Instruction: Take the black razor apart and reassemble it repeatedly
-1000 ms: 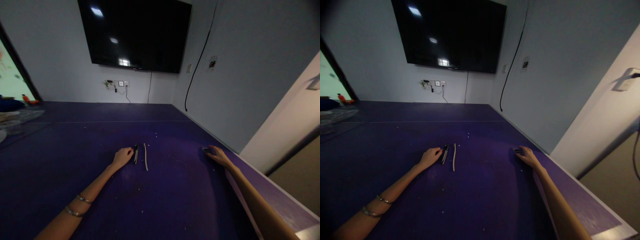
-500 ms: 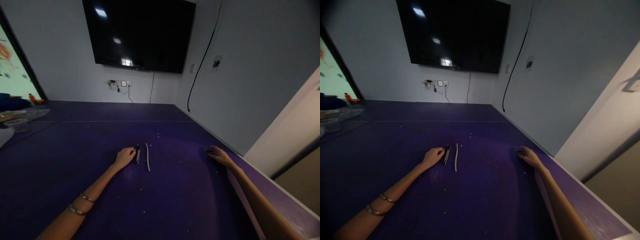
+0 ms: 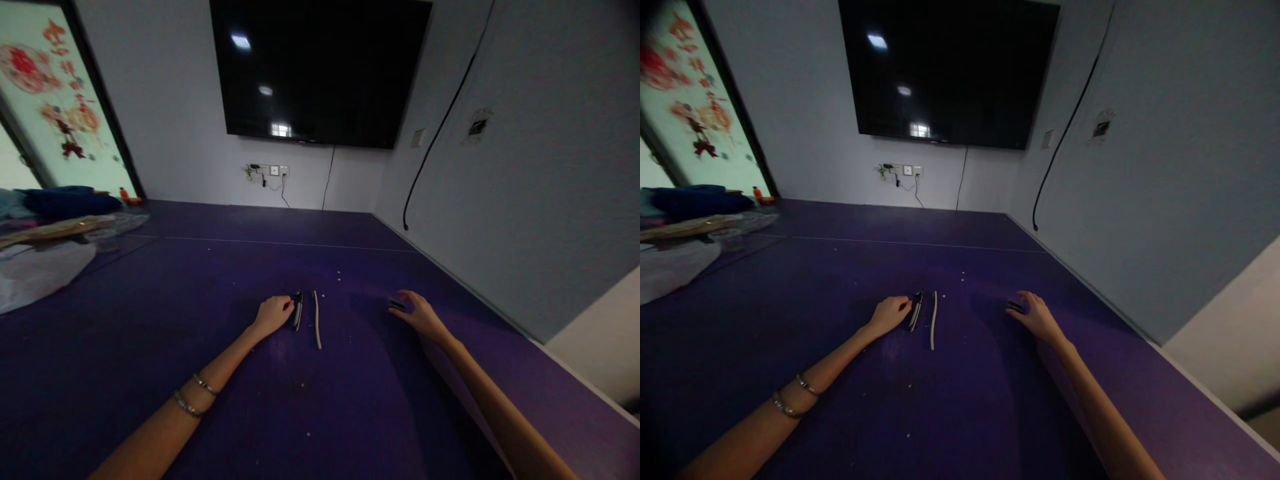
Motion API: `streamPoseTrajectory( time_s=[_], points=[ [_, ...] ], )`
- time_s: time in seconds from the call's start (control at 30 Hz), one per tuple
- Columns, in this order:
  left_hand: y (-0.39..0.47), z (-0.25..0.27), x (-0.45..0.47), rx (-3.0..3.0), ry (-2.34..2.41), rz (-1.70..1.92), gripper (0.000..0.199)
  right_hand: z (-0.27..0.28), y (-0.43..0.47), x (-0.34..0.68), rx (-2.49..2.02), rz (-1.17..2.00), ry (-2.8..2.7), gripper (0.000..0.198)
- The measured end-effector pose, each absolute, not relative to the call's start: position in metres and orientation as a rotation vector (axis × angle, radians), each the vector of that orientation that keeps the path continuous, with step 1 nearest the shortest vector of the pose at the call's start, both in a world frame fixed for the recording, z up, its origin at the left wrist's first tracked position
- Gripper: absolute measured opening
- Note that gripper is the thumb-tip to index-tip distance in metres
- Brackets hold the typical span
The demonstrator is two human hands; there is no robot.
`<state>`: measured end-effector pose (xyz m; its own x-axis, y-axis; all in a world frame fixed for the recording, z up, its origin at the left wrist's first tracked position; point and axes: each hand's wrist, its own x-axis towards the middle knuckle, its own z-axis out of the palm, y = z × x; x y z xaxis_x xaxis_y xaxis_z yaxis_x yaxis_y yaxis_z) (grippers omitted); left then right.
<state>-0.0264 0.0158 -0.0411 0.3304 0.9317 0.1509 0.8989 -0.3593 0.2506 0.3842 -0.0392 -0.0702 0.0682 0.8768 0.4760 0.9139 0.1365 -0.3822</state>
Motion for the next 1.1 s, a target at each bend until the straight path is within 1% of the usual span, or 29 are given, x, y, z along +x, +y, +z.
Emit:
streamPoseTrajectory(
  time_s=[0.07,0.2,0.33,0.5,0.9,0.97,1.07,1.1],
  points=[
    [0.016,-0.042,-0.026,2.463,1.71,0.412,0.031,-0.067,-0.03,0.347,-1.653,-0.015,-1.87,0.052],
    [0.015,-0.044,-0.026,2.481,1.709,0.416,0.032,-0.059,-0.021,0.279,-1.519,0.081,-2.041,0.054],
    [0.013,-0.044,-0.025,2.487,1.7,0.413,0.031,-0.052,-0.016,0.238,-1.486,0.112,-2.14,0.056],
    [0.013,-0.046,-0.025,2.546,1.657,0.432,0.03,-0.053,-0.009,0.222,-1.501,0.109,-2.181,0.059],
    [0.018,-0.052,-0.028,2.558,1.629,0.452,0.031,-0.06,-0.006,0.226,-1.432,0.116,-2.165,0.066],
    [0.017,-0.052,-0.029,2.546,1.64,0.457,0.032,-0.055,-0.01,0.225,-1.396,0.064,-2.145,0.059],
    [0.015,-0.05,-0.029,2.524,1.663,0.464,0.031,-0.043,-0.021,0.217,-1.471,0.014,-2.065,0.03],
    [0.014,-0.049,-0.029,2.519,1.669,0.472,0.031,-0.04,-0.025,0.212,-1.536,0.028,-2.042,0.025]
  ],
)
